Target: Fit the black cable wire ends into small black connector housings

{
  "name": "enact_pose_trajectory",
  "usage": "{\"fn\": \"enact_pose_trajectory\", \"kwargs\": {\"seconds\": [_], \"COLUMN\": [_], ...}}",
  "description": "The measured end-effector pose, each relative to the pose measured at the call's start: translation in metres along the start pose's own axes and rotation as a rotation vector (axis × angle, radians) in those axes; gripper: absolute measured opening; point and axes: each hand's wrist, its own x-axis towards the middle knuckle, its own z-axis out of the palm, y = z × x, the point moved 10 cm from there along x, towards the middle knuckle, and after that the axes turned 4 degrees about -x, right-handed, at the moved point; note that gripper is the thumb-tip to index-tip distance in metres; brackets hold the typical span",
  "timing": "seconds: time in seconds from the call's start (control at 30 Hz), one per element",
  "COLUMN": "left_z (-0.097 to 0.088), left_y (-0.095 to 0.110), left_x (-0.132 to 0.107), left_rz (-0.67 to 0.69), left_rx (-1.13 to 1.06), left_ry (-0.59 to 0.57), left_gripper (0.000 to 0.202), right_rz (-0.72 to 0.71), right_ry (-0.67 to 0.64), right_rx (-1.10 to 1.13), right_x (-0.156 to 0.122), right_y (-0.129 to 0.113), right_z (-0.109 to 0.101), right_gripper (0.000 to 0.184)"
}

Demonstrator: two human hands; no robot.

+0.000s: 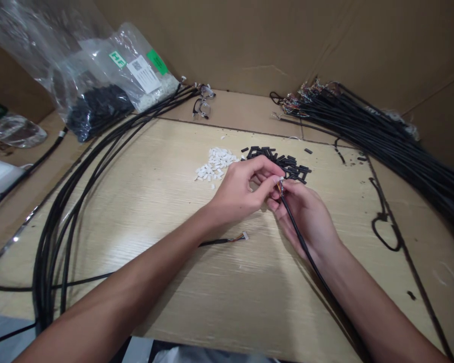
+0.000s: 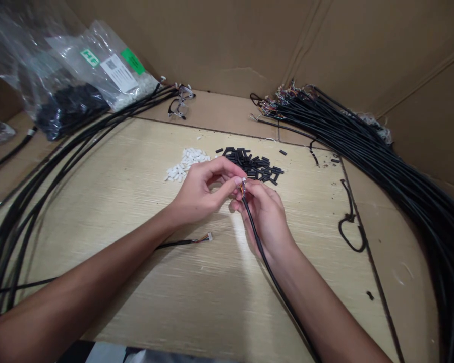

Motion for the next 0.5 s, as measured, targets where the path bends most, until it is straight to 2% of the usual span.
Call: {"fn": "enact_pose_trajectory", "kwargs": {"seconds": [0.1, 0.2, 0.3, 0.4, 0.5], "left_z": [0.000, -0.001, 0.000, 0.002, 0.002], "left_y": [0.008, 0.009, -0.003, -0.017, -0.020], "left_x": [-0.001, 0.000, 0.002, 0.004, 0.005], "left_rz": [0.074, 0.091, 0.004, -0.109, -0.143], "left_rx": [0.055, 0.059, -0.070, -0.200, -0.228], "left_ry": [-0.004, -0.002, -0.013, -0.035, -0.042], "left_gripper": [0.007, 0.006, 0.005, 0.006, 0.007], "right_rz": [-0.012, -0.041, -0.041, 0.039, 0.092], "right_ry": [0.002, 0.003, 0.005, -0.016, -0.050], "right_rx": [0.003, 0.012, 0.041, 0.065, 0.052], "right_x": [-0.001, -0.001, -0.001, 0.000, 0.000], "right_y": [-0.002, -0.006, -0.006, 0.000, 0.004], "right_z": [0.000, 0.001, 0.001, 0.003, 0.005], "right_gripper": [0.013, 0.014, 0.014, 0.013, 0.014]}}
